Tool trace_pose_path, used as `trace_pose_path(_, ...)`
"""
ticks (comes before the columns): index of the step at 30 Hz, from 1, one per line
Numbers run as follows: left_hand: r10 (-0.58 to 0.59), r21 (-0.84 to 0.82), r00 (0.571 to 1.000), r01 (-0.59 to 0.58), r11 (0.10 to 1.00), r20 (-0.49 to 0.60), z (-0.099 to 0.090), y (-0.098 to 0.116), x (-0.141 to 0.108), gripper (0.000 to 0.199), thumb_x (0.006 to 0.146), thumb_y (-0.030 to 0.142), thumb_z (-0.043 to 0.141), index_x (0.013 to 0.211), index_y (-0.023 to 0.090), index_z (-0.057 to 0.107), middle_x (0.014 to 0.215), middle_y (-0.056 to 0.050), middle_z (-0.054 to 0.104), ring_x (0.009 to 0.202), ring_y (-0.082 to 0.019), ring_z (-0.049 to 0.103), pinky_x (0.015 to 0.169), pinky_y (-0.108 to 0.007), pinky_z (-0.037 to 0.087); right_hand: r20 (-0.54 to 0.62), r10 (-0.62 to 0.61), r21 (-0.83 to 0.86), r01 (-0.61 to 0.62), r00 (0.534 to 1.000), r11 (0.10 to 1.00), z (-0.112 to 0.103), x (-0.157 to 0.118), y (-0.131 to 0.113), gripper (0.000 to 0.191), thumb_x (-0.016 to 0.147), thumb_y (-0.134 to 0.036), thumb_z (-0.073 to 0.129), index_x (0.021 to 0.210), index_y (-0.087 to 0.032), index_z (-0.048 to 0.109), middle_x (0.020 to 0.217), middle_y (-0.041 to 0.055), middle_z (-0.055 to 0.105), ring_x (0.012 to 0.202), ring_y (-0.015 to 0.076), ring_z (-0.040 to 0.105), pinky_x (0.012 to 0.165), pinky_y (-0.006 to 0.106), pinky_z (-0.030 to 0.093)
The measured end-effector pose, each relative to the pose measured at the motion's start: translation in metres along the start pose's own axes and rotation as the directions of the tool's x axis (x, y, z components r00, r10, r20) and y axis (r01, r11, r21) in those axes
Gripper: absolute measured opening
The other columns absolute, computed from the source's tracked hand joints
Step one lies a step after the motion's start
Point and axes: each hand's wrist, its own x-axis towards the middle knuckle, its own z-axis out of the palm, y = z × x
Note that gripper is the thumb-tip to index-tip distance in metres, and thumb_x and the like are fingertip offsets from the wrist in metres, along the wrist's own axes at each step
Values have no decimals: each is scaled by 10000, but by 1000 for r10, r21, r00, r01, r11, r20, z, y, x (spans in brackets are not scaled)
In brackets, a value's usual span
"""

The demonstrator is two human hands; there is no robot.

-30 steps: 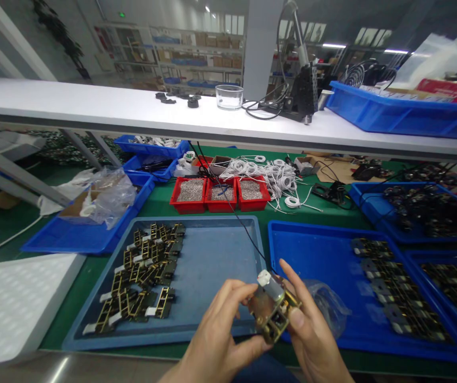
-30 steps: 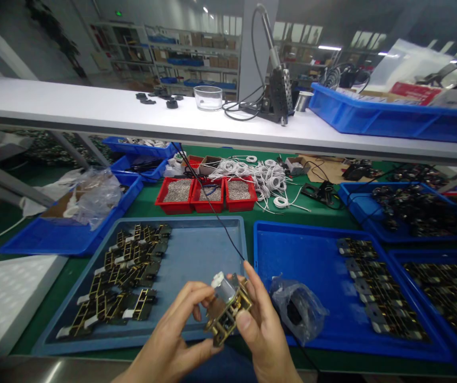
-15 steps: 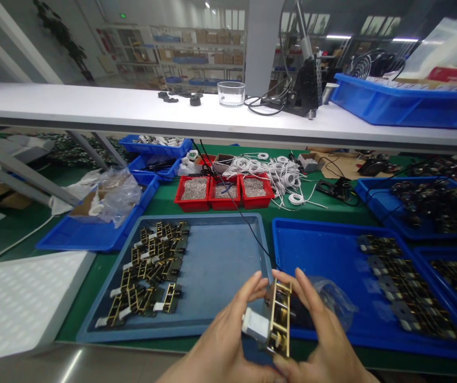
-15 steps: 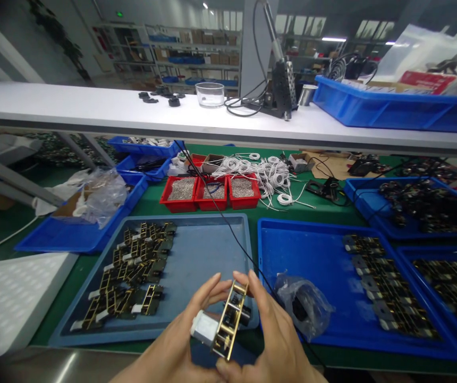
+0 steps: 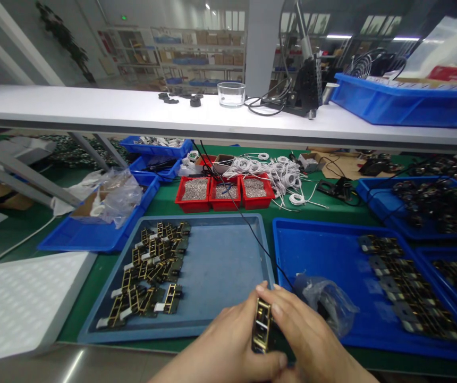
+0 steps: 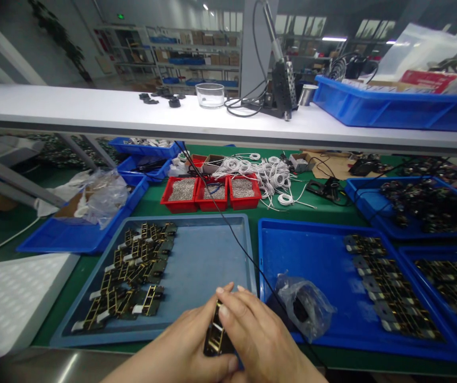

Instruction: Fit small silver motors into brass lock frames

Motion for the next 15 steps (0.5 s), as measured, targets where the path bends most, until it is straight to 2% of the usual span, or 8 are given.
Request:
trace_pose_path(2, -3, -91, 999, 7, 996, 39, 4, -14, 4, 743, 649, 99, 605, 1344, 200, 364, 1089, -77, 669, 1062, -301, 591, 931, -479, 451, 25, 30, 55, -32, 999, 998, -3, -5, 5, 1024, 690, -208, 764, 1448, -295, 81, 1456, 78, 306, 1268, 302, 393, 1007, 470, 381)
trace_pose_path(4, 0, -308, 997, 24, 951, 77, 8, -32, 5, 671, 685, 140, 575, 1326, 211, 389, 1119, -53, 649, 1073, -256, 579, 941, -425, 443, 34, 249, 69, -251, 968, 966, -15, -19, 18, 908, 706, -319, 767, 1429, -298, 219, 1457, 76, 323, 1279, 293, 377, 1017, 426, 378)
trace_pose_path(5, -36, -425, 996, 65, 903, 76, 10, -42, 4, 632, 706, 199, 585, 1312, 202, 404, 1153, -58, 632, 1085, -249, 568, 944, -413, 437, 19, 403, 59, -403, 915, 913, -24, -29, 28, 762, 738, -366, 735, 1385, -287, 342, 1432, 83, 370, 1266, 294, 392, 1010, 418, 382)
trace_pose_path(6, -99, -538, 993, 121, 834, 70, 13, -52, 2, 600, 734, 266, 586, 1304, 192, 413, 1168, -64, 624, 1105, -246, 554, 946, -405, 429, -25, 579, 28, -579, 815, 815, -34, -42, 41, 518, 800, -391, 661, 1278, -283, 491, 1356, 75, 466, 1221, 277, 442, 983, 400, 404)
trace_pose_path(7, -166, -637, 984, 172, 751, 71, 15, -61, 1, 583, 751, 321, 582, 1296, 187, 422, 1157, -70, 632, 1104, -246, 554, 925, -393, 440, -83, 670, -7, -673, 738, 740, -42, -56, 54, 301, 889, -386, 532, 1145, -239, 587, 1218, 100, 562, 1121, 265, 520, 909, 398, 450)
trace_pose_path(9, -304, -763, 950, 248, 597, 71, 19, -76, -1, 524, 775, 385, 564, 1251, 187, 472, 1113, -72, 657, 1015, -233, 601, 824, -340, 481, -136, 776, -61, -787, 616, 614, -51, -86, 81, 219, 925, -322, 480, 890, -181, 644, 911, 91, 641, 898, 247, 604, 816, 418, 470)
trace_pose_path(11, -411, -823, 907, 297, 485, 85, 22, -85, 0, 447, 778, 396, 562, 1177, 198, 543, 1051, -64, 685, 900, -209, 635, 704, -282, 489, -119, 855, -104, -863, 505, 495, -45, -112, 106, 160, 878, -253, 583, 765, -144, 617, 759, 20, 621, 769, 194, 616, 748, 386, 492)
trace_pose_path(15, -495, -875, 863, 314, 370, 100, 25, -84, 5, 371, 744, 396, 583, 1060, 207, 630, 995, -56, 713, 806, -200, 642, 633, -256, 467, -36, 931, -101, -928, 364, 359, -4, -133, 138, 103, 880, -255, 600, 876, -153, 616, 889, 21, 628, 824, 178, 618, 747, 346, 508)
